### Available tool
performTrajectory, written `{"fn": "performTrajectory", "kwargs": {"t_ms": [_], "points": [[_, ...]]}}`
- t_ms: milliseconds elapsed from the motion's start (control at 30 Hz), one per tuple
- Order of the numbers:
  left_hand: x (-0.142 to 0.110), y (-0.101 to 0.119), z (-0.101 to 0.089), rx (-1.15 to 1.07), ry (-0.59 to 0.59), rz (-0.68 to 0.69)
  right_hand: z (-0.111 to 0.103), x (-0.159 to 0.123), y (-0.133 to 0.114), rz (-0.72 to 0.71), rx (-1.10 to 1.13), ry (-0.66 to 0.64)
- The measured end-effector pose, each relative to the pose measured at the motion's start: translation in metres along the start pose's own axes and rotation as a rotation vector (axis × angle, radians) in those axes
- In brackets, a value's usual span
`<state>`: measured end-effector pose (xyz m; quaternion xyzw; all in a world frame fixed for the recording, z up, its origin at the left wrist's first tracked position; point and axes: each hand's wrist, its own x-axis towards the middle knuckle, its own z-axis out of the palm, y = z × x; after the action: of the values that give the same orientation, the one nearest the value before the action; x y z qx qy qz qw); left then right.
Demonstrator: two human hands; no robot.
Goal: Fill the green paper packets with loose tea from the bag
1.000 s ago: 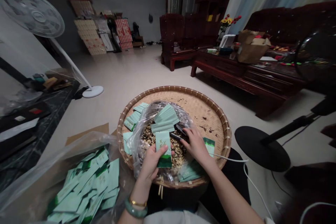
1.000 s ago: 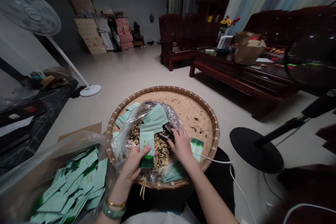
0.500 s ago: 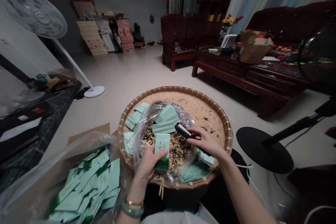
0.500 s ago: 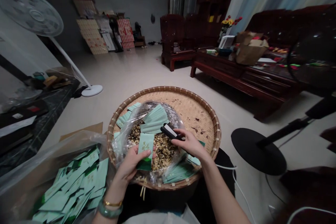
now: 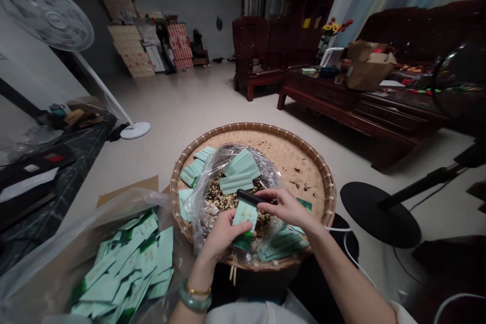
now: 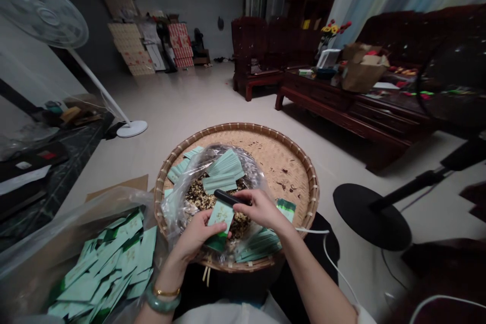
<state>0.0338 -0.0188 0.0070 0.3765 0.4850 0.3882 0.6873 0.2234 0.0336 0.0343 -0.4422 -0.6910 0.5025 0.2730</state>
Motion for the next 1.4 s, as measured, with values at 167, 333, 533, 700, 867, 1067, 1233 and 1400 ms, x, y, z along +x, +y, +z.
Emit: {"fn": "performTrajectory", "kwargs": {"t_ms": [167,333,533,700,867,1067,1233,1400], "points": [[-0.002,0.0,-0.005,0.015,0.001,0.0,-0.005,0.0,0.009,0.046,0.005,0.114],[-0.001,-0.001,-0.008,0.048,0.097,0.025,-0.005,0.001,0.012,0.115,0.138,0.133],[0.0,-0.005,-0.011,0.031,0.144,0.052,-0.008,-0.005,0.017,0.178,0.327,0.027],[-0.001,-0.003,-0.013,0.014,0.165,0.076,-0.02,-0.01,0.018,0.164,0.304,0.081],[-0.003,0.001,-0.01,0.045,0.151,0.068,-0.017,-0.009,0.016,0.136,0.155,0.099],[-0.002,0.0,-0.012,0.066,0.142,0.076,-0.007,-0.006,0.019,0.118,0.088,0.128],[-0.002,0.0,-0.013,0.066,0.164,0.071,-0.009,-0.008,0.018,0.108,0.146,0.061],[-0.002,0.0,-0.011,0.069,0.166,0.063,-0.005,-0.007,0.022,0.122,0.142,0.115]]}}
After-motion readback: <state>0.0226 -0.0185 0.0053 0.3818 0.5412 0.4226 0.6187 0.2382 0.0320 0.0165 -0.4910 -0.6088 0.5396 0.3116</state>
